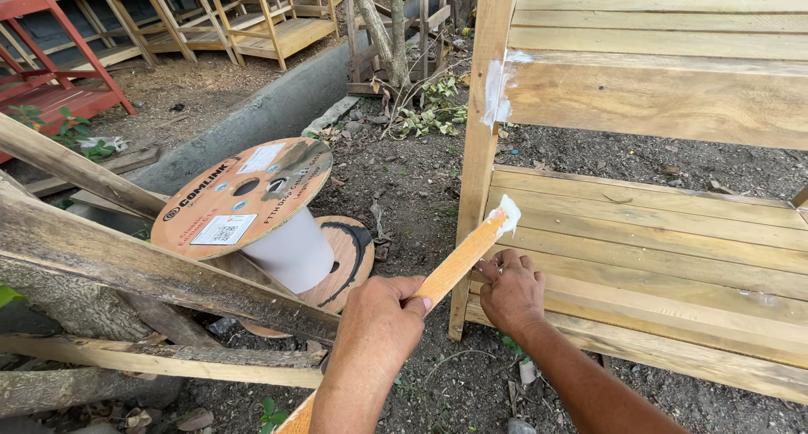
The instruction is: The person applies white wood filler to the joints and seams of an unfinished wooden bench frame using a flat wooden stick, scooping filler from a large yellow container and pressing it into gaps along the frame rails and legs, working around the furniture piece.
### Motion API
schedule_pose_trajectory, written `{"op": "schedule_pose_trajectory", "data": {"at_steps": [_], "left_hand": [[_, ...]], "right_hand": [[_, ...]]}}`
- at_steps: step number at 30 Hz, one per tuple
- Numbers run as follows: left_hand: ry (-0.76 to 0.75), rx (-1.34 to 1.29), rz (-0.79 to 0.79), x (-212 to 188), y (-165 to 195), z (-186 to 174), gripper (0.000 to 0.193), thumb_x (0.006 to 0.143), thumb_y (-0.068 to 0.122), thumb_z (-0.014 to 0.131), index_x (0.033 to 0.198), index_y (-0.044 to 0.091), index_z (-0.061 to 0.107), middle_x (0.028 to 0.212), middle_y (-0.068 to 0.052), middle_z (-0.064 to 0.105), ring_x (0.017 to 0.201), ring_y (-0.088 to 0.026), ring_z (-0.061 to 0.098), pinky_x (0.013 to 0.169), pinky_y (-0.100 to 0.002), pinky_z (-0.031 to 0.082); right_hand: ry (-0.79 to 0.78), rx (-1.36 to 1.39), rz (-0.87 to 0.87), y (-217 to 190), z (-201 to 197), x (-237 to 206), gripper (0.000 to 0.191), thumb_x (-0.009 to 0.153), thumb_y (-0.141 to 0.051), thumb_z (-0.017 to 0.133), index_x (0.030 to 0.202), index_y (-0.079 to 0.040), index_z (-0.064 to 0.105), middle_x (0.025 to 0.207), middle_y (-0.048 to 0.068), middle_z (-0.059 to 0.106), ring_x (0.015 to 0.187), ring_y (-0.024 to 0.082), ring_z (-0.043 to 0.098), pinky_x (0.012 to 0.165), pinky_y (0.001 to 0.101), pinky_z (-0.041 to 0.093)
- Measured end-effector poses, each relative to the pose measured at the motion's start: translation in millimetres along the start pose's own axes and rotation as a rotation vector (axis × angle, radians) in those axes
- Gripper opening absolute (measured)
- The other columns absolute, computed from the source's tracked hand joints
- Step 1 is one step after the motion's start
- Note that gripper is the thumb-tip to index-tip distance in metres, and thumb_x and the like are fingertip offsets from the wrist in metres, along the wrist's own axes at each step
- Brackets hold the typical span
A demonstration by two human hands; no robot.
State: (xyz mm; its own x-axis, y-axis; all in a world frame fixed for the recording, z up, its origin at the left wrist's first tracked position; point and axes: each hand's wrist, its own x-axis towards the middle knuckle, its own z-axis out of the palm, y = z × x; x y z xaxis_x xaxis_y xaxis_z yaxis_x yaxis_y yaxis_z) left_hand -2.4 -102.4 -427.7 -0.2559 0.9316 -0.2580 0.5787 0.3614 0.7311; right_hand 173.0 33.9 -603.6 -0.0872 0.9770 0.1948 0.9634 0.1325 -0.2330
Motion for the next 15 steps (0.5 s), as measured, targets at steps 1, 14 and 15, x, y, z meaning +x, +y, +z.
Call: {"op": "schedule_pose_trajectory", "data": {"at_steps": [1, 14, 15], "left_hand": [[0.002, 0.003, 0.004, -0.6, 0.3, -0.1, 0.032, 0.091, 0.021, 0.07, 0.123, 0.022, 0.075, 0.094, -0.011, 0.08, 0.074, -0.019, 0.075, 0.074, -0.037, 0.058], [0.015, 0.013, 0.041, 1.5, 0.6, 4.8, 0.033, 0.09, 0.021, 0.07, 0.122, 0.024, 0.076, 0.098, -0.011, 0.08, 0.08, -0.021, 0.076, 0.078, -0.037, 0.057], [0.005, 0.019, 0.032, 1.2, 1.0, 5.9, 0.032, 0.09, 0.021, 0.07, 0.122, 0.024, 0.076, 0.098, -0.011, 0.08, 0.08, -0.022, 0.076, 0.078, -0.038, 0.057]], "right_hand": [[-0.004, 0.006, 0.003, 0.4, 0.9, -0.8, 0.048, 0.083, -0.019, 0.063, 0.127, -0.036, 0.068, 0.122, 0.002, 0.052, 0.118, 0.021, 0.049, 0.099, 0.0461, 0.039], [0.023, 0.081, -0.04, 6.5, 1.1, -10.9, 0.051, 0.078, -0.015, 0.064, 0.124, -0.038, 0.072, 0.128, 0.0, 0.052, 0.121, 0.021, 0.047, 0.104, 0.0461, 0.035], [0.023, 0.08, -0.045, 7.0, 1.1, -11.5, 0.052, 0.078, -0.015, 0.064, 0.124, -0.038, 0.072, 0.129, 0.0, 0.052, 0.121, 0.021, 0.047, 0.104, 0.0463, 0.035]]}}
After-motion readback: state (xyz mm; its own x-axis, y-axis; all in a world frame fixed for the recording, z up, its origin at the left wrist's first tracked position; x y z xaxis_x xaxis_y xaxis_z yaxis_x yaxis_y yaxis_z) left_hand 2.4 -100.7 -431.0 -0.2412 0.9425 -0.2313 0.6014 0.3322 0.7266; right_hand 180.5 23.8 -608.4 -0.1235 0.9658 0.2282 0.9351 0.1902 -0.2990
